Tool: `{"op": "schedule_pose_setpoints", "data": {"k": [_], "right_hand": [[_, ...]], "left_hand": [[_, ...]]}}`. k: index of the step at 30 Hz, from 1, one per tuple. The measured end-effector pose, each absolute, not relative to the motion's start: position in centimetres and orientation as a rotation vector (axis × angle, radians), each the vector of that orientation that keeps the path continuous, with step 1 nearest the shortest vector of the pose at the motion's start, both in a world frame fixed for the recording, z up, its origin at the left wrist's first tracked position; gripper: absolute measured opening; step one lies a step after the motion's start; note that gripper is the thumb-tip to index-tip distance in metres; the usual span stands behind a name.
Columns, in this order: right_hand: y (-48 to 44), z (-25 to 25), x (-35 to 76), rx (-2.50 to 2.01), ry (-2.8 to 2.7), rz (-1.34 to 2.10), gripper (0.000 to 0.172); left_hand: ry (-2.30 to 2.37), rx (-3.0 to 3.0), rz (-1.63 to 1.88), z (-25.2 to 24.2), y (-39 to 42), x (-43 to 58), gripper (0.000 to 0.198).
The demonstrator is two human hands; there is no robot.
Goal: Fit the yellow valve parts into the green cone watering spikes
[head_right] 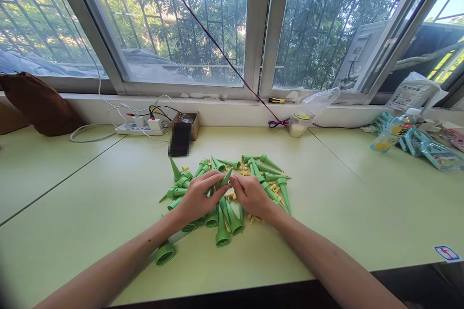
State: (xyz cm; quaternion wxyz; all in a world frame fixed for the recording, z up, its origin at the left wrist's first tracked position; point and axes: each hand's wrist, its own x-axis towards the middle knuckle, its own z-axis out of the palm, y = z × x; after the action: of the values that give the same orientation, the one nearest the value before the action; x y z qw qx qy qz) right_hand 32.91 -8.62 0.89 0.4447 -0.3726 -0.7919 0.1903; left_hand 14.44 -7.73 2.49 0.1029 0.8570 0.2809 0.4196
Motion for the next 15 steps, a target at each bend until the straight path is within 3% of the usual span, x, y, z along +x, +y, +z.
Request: {"op": "schedule_pose_setpoints", "data": {"k": [15], "right_hand": [[-8.62,0.99,32.90,-0.929,-1.968,0.484,0.038]], "left_hand": [[0.883,2.556,1.199,2.59,-8.00,14.49,0.017]]}}
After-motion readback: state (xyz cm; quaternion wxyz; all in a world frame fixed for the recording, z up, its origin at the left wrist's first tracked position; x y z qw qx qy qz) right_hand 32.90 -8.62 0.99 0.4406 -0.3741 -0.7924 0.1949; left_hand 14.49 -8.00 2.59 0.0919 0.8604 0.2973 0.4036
